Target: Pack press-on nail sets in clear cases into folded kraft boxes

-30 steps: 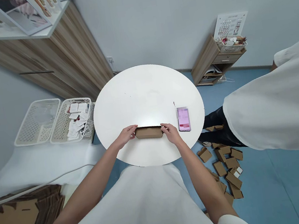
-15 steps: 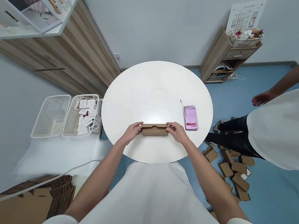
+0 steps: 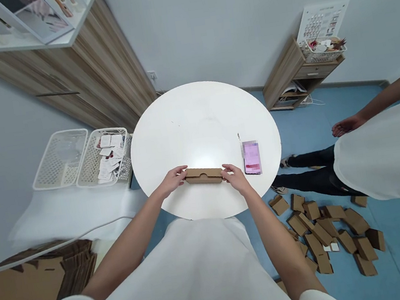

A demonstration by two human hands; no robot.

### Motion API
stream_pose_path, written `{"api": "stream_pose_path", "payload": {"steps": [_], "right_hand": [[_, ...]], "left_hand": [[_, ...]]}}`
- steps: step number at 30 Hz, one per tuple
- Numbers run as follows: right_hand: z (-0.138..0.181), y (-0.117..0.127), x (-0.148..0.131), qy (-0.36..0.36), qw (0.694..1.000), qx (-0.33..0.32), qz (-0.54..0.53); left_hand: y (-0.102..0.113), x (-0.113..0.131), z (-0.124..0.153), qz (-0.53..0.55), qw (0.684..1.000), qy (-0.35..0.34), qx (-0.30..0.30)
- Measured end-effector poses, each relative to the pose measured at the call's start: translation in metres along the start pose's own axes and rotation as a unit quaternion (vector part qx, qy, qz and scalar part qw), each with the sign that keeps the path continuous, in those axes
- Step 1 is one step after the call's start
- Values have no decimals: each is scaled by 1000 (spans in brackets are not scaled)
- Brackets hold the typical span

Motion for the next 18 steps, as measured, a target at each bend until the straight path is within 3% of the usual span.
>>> {"api": "stream_pose_path", "payload": {"steps": [18], "right_hand": [[6,-9,5,25,998,21,61]], "left_hand": [[-4,-4,5,0,998,-60,-17]]}}
Point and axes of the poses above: each hand's wrist, its own z-axis away from the middle knuckle, its own y-axis out of the back of the hand, x = y × z, the point moved 5 cm from there along -z, towards the middle knuckle, and after that the axes turned 1 degree about -y, right-handed, at the moved point
